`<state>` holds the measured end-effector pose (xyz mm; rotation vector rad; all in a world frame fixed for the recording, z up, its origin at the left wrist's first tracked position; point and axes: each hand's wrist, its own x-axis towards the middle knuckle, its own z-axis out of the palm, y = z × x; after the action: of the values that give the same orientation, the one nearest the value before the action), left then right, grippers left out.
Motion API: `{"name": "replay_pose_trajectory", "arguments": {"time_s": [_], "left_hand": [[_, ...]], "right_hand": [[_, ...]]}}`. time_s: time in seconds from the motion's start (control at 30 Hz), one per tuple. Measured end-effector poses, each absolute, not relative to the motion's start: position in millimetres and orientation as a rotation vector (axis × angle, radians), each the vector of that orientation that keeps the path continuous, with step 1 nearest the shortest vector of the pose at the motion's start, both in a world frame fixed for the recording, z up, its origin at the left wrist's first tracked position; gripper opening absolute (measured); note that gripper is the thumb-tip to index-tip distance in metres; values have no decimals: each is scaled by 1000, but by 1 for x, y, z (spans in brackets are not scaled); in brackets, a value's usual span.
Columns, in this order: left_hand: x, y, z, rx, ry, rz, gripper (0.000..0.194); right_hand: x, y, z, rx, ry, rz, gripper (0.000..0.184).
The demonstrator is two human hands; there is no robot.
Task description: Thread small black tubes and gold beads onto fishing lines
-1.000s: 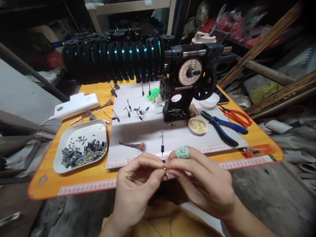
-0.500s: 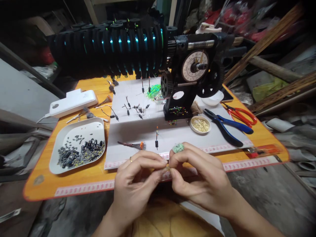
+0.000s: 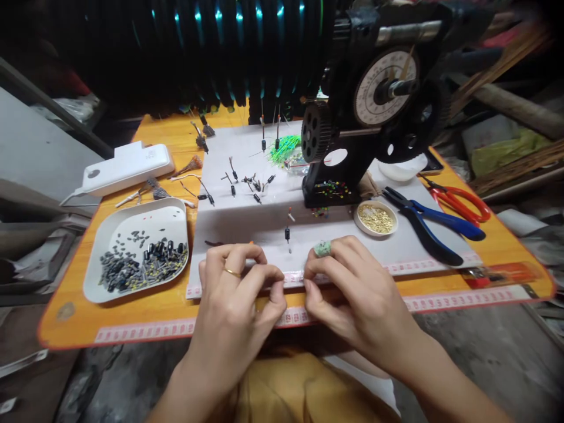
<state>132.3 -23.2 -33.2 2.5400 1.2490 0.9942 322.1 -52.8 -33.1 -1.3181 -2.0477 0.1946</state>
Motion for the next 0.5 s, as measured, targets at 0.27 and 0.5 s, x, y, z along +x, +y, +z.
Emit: {"name": "replay_pose_trajectory", "arguments": {"time_s": [0.27, 0.5], "left_hand": [[133, -20, -27, 2492, 1291, 838, 11], [133, -21, -29, 2443, 1348, 850, 10]], "right_hand": [[323, -52, -36, -1313, -2052, 270, 14], [327, -54, -36, -1341, -2049, 265, 16]]}}
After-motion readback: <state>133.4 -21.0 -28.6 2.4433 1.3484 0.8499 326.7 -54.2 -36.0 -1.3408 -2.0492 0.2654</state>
